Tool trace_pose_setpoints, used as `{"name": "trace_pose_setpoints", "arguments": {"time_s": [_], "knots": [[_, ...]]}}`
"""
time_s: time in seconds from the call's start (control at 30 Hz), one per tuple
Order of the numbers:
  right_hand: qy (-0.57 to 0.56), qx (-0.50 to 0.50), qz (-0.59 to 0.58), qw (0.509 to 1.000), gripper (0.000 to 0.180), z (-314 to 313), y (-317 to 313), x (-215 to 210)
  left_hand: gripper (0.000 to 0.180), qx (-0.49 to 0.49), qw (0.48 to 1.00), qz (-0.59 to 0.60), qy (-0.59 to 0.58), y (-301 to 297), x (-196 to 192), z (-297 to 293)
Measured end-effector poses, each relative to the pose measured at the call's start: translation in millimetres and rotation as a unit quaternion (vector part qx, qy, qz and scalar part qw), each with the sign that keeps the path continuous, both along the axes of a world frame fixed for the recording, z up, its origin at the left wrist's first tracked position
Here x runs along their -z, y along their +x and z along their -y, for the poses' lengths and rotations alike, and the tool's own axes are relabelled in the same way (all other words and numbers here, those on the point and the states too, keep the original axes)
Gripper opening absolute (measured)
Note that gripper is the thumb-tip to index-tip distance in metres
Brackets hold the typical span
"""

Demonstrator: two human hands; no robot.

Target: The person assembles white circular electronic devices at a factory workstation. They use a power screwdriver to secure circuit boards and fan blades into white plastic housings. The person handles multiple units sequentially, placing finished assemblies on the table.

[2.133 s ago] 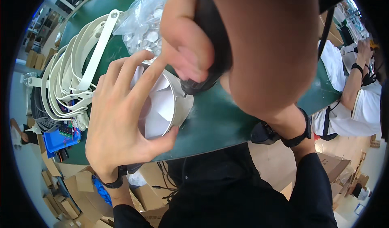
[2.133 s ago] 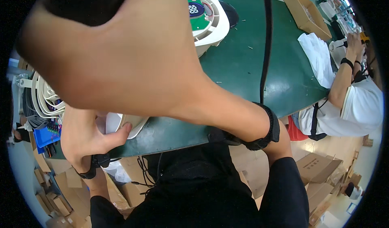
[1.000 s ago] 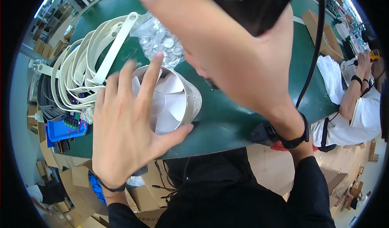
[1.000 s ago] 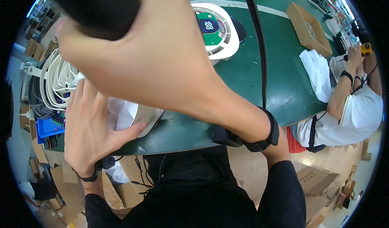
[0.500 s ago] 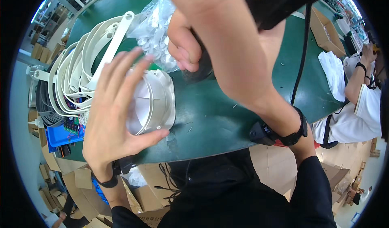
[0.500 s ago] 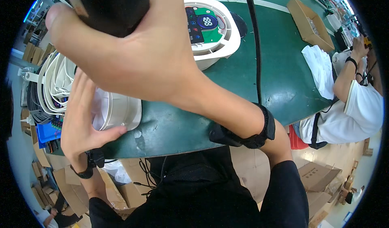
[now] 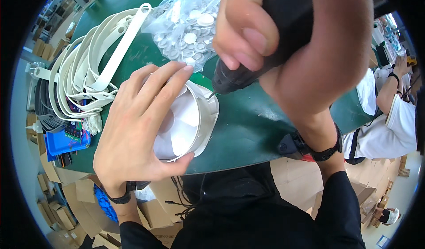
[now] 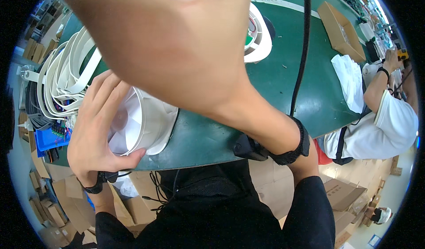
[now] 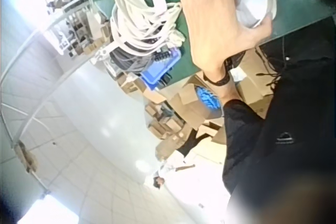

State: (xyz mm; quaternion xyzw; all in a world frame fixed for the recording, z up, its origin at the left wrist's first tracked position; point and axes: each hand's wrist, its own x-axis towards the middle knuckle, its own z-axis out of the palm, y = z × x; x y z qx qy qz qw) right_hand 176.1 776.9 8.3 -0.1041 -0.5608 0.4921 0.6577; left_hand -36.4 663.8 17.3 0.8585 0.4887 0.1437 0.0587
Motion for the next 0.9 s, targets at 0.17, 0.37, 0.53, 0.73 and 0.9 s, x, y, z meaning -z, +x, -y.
{"name": "trace_pose_setpoints", "arguments": {"time_s": [0.17,0.37,0.53,0.73,0.9], "knots": [[0.004,-0.027,0.028,0.999,0.015,-4,0,2,0.104,0.008,0.999,0.022,0.025,-1,6,-1],[-0.009,-0.015,0.038,0.999,0.015,-7,-1,3,0.1,-0.011,1.0,-0.004,0.013,3,2,0],[-0.006,0.015,0.015,1.0,0.016,-1,-4,3,0.1,-0.007,1.0,-0.007,0.018,1,4,0],[0.013,0.04,0.005,0.999,0.017,0,-4,1,0.1,-0.015,1.0,-0.011,0.005,-1,5,0],[0.071,0.043,0.117,0.99,0.017,6,-9,-14,0.093,-0.019,1.0,-0.015,0.021,-6,10,4]]}}
